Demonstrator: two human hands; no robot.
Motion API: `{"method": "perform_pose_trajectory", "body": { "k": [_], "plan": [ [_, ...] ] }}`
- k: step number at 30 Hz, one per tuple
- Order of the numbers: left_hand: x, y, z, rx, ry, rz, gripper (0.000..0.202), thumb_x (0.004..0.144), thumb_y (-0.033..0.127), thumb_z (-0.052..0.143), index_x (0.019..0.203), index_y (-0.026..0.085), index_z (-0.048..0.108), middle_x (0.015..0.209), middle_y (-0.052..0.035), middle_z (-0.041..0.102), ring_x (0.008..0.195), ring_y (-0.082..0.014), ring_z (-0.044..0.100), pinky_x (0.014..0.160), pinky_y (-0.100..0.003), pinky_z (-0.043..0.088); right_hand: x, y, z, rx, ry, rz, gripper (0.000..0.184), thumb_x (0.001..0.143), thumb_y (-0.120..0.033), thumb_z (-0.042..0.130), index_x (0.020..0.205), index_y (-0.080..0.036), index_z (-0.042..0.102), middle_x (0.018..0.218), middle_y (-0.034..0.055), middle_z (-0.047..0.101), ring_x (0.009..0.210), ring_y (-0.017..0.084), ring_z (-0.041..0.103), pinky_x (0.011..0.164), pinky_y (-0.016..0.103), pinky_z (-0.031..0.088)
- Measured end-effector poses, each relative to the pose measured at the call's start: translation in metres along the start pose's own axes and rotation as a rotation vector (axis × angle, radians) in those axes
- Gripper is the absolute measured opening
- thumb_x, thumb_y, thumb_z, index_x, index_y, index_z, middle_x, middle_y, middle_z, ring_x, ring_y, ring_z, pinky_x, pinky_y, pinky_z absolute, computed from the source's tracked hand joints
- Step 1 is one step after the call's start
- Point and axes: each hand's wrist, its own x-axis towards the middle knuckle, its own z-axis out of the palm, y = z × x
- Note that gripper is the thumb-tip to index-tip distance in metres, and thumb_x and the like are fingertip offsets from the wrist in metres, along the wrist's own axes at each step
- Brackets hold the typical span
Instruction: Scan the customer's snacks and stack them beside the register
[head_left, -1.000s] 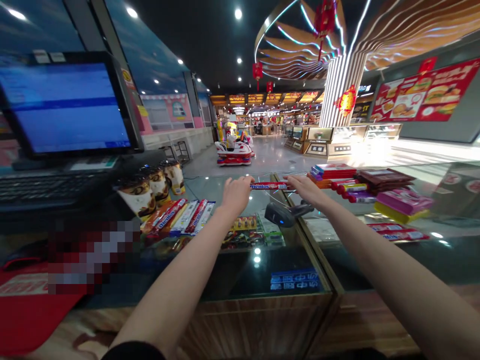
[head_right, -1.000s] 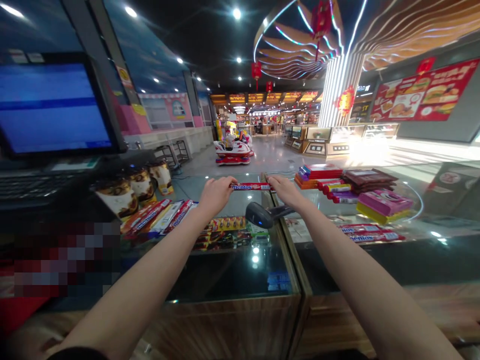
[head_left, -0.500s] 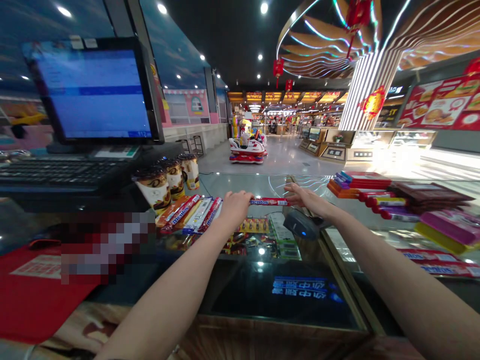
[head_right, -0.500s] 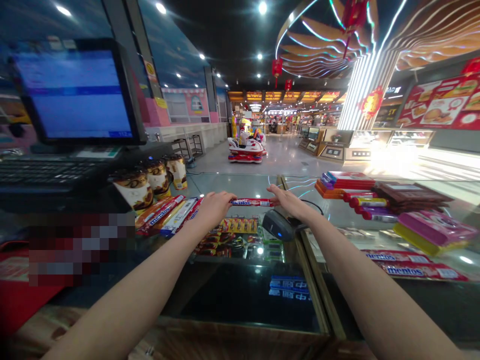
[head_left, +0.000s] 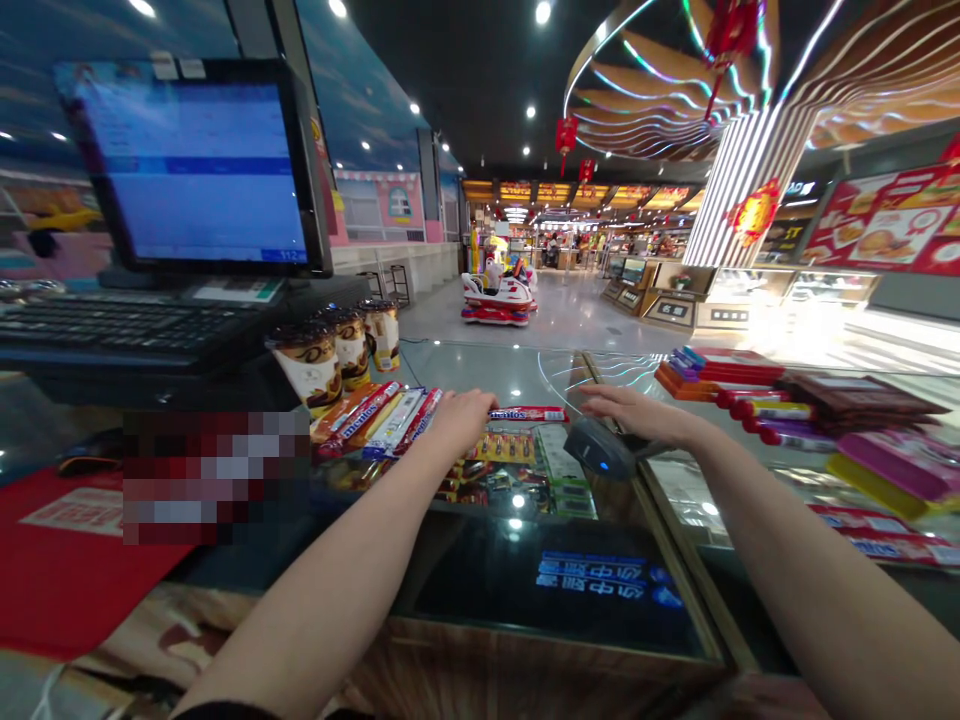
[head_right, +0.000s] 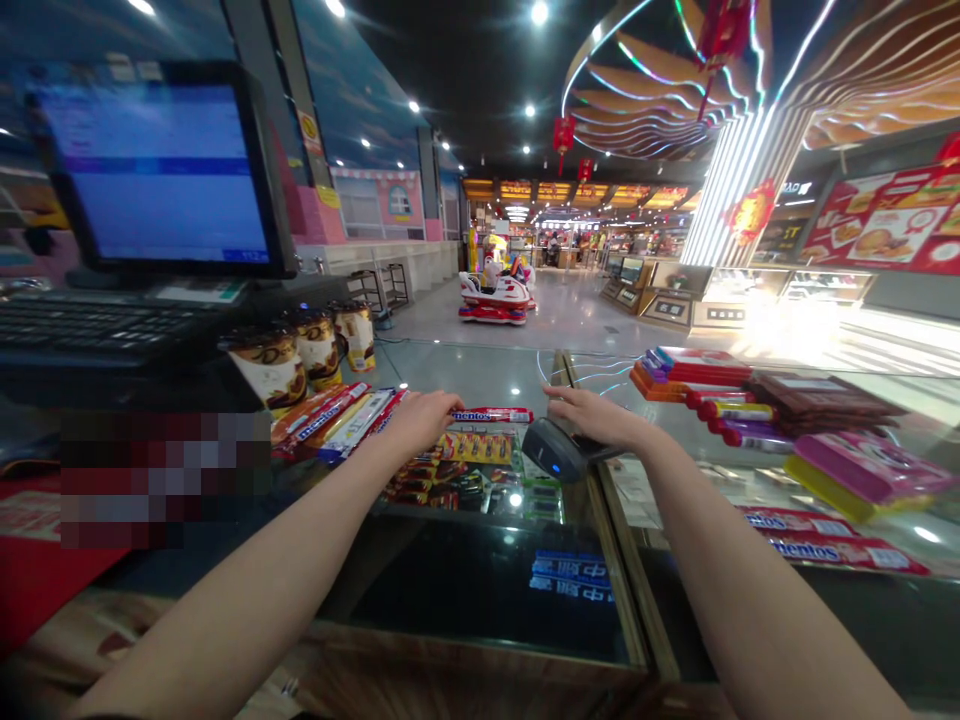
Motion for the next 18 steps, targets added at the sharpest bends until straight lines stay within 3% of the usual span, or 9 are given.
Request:
{"method": "perform_pose_trajectory", "body": {
  "k": [5,8,13,18],
  "plan": [
    [0.003,-0.006,0.003,0.018,0.002,-0.002,0.028,0.086,0.019,0.049,0.106,0.027,0.067,0.11,-0.0051,0.07,0.103,-0.0233,0.064,0.091,-0.037,0.044,-0.028,0.008,-0.033,0.041,-0.266,0.053,0.048,0.082,-0.031,0.054,0.13,-0.023,0.06,0.124,0.0061,0.066,0.111,0.026,0.062,0.099,0.043,0.047],
    [0.003,-0.007,0.003,0.026,0.005,-0.021,0.027,0.087,0.02,0.049,0.106,0.027,0.066,0.11,-0.0051,0.07,0.102,-0.0222,0.064,0.091,-0.036,0.044,-0.04,0.0,-0.042,-0.045,-0.3,0.002,0.054,0.074,-0.031,0.063,0.128,-0.026,0.061,0.124,0.0035,0.066,0.11,0.026,0.062,0.096,0.037,0.048],
    [0.003,-0.008,0.003,0.031,-0.012,-0.058,0.027,0.088,0.022,0.049,0.109,0.026,0.065,0.11,-0.0055,0.068,0.103,-0.0221,0.063,0.091,-0.035,0.045,-0.037,-0.006,-0.029,-0.228,-0.359,0.022,0.055,0.061,-0.024,0.073,0.115,-0.024,0.067,0.106,0.0022,0.07,0.097,0.026,0.064,0.085,0.033,0.051],
    [0.005,-0.01,0.002,0.048,-0.047,-0.088,0.027,0.089,0.023,0.049,0.111,0.026,0.064,0.113,-0.0062,0.067,0.105,-0.0228,0.062,0.092,-0.035,0.045,-0.028,0.002,-0.014,-0.209,-0.279,-0.027,0.052,0.067,-0.027,0.068,0.118,-0.02,0.063,0.101,0.0042,0.07,0.091,0.024,0.064,0.081,0.033,0.049]
  ]
}}
